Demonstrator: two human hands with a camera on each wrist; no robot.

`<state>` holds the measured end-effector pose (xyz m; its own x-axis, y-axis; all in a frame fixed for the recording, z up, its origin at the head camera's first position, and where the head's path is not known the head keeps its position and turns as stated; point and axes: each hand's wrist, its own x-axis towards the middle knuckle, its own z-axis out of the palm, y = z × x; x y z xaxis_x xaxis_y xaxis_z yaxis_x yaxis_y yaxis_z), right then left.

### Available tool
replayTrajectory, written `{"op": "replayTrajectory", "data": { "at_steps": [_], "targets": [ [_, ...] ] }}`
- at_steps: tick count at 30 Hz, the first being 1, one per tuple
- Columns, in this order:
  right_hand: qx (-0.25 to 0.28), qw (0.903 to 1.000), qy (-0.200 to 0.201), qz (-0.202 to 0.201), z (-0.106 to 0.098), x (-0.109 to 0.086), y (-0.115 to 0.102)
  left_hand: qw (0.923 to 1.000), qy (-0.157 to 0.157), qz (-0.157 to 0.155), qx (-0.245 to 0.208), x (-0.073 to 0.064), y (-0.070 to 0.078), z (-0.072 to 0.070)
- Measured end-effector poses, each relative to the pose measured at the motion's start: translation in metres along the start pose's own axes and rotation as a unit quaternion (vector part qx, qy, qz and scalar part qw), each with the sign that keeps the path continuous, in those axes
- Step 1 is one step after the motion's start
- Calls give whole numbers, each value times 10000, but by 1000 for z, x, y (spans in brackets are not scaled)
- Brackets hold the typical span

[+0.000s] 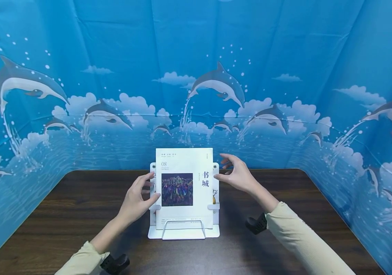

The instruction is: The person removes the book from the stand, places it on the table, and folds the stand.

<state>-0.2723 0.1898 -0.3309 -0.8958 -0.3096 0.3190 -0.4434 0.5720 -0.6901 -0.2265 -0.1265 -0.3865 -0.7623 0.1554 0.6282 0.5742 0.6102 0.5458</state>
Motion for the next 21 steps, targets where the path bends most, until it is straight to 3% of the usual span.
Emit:
{"op": "replayTrajectory", "data": {
  "at_steps": [4,8,15,21],
  "targets": [
    [167,9998,30,-50,4,5,-1,9993,58,-320,-176,-1,2,7],
    [359,9992,63,-130,8,10,-3,9951,163,-847,-474,-1,3,12],
    [617,9978,127,190,16,19,-8,9748,435,-1904,-1082,1,6,19],
    [815,9953,122,518,20,24,-14,9621,638,-2340,-1246,3,10,25]
  ]
}}
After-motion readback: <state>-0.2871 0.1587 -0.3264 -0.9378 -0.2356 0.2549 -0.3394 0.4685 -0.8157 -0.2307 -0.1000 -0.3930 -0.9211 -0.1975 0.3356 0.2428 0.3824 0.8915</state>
